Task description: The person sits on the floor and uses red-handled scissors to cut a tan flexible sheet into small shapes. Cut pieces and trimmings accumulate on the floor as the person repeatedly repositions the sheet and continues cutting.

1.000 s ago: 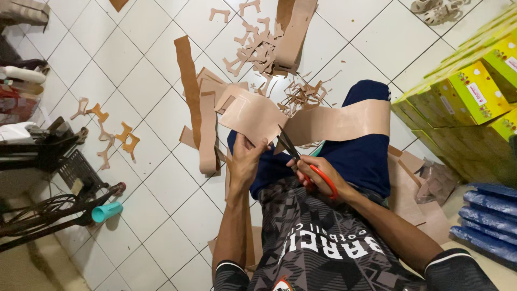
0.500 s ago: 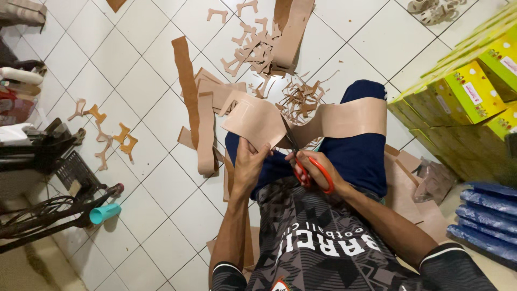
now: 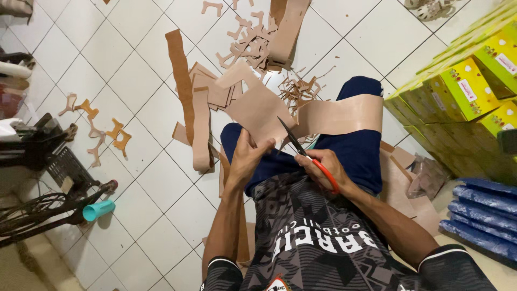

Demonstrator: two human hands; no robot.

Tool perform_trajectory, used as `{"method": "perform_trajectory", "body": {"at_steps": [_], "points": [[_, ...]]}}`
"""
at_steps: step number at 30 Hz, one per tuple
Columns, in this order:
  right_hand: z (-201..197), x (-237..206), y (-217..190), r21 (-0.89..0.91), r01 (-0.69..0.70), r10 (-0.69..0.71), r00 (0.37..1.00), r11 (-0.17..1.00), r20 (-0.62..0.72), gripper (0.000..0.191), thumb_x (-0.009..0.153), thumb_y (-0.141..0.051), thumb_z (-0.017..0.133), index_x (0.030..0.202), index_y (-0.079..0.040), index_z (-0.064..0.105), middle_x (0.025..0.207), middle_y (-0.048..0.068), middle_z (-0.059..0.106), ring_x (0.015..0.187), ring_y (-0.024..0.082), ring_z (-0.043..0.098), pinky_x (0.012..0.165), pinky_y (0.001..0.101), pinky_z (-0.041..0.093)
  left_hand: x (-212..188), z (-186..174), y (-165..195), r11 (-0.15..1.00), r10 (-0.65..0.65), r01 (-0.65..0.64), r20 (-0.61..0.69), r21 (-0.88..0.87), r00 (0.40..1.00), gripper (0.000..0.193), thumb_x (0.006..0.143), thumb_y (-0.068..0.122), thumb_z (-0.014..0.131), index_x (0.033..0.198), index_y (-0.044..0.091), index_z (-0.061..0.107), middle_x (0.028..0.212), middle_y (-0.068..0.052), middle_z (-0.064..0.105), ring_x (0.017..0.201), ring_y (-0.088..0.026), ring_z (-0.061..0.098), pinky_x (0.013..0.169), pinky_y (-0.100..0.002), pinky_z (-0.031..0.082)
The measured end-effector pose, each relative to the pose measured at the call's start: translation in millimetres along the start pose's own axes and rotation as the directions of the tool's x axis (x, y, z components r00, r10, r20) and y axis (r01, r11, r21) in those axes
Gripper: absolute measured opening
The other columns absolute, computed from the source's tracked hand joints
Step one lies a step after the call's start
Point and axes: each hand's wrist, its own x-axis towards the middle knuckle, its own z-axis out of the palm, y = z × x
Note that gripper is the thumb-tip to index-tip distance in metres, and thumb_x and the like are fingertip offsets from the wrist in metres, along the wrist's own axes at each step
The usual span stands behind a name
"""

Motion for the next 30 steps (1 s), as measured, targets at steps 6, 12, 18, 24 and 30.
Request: {"method": "perform_trajectory", "body": {"at_steps": [6,12,18,24,30], "points": [[8.5,0.7,10.8,0.054,-0.01,0.017,0.991,0.998,-0.133,0.038,0.098,-0.036,0.065,0.083,-0.002,0.066,0.052,-0.004,0.047,0.039,0.005,0.04,0.034,0.0249,0.031,27.9,31.7,-12.8,0.871,-0.125,0.039,-0.146,-0.49,0.981,0.054,0.092,0.004,0.069,0.138,-0.003,0.042,0.116,-0.02,0.069,0.099,-0.022,0.072,0.084,-0.034,0.063],[-2.0,-10.1,16.0,0.185,0.105,-0.104,0.994,0.977,-0.011,0.041,0.102,-0.045,0.056,0.107,-0.005,0.066,0.067,-0.007,0.049,0.055,0.001,0.047,0.049,0.0191,0.042,33.4,35.4,14.2,0.99,0.118,-0.123,-0.082,-0.067,0.99,0.054,0.095,0.008,0.071,0.145,-0.002,0.052,0.119,-0.017,0.068,0.091,-0.019,0.073,0.074,-0.031,0.067],[-12.8,-13.5,8.7,0.008,0.066,-0.066,0.997,0.998,-0.037,0.047,0.096,-0.049,0.062,0.107,-0.004,0.07,0.065,-0.006,0.051,0.053,0.003,0.047,0.046,0.0212,0.04,27.0,38.3,49.5,0.996,0.092,-0.092,0.064,0.0,0.994,0.049,0.095,0.009,0.073,0.141,0.003,0.059,0.114,-0.015,0.071,0.093,-0.018,0.074,0.075,-0.03,0.068],[-16.5,-16.1,4.0,-0.012,0.075,-0.075,0.997,0.997,-0.022,0.05,0.096,-0.051,0.061,0.107,-0.003,0.07,0.064,-0.006,0.05,0.052,0.004,0.047,0.046,0.0209,0.039,24.0,41.0,53.0,0.997,0.081,-0.079,0.103,-0.025,0.991,0.05,0.094,0.01,0.074,0.141,0.003,0.058,0.115,-0.014,0.07,0.097,-0.018,0.073,0.078,-0.031,0.068],[-16.5,-18.5,-3.5,-0.019,0.063,-0.063,0.998,0.998,-0.009,0.049,0.096,-0.05,0.06,0.108,-0.003,0.07,0.062,-0.005,0.051,0.049,0.004,0.049,0.043,0.0219,0.04,22.4,39.6,50.9,0.999,0.039,-0.042,0.095,0.031,0.995,0.051,0.094,0.013,0.074,0.142,0.004,0.059,0.111,-0.014,0.071,0.094,-0.018,0.074,0.076,-0.03,0.069]]}}
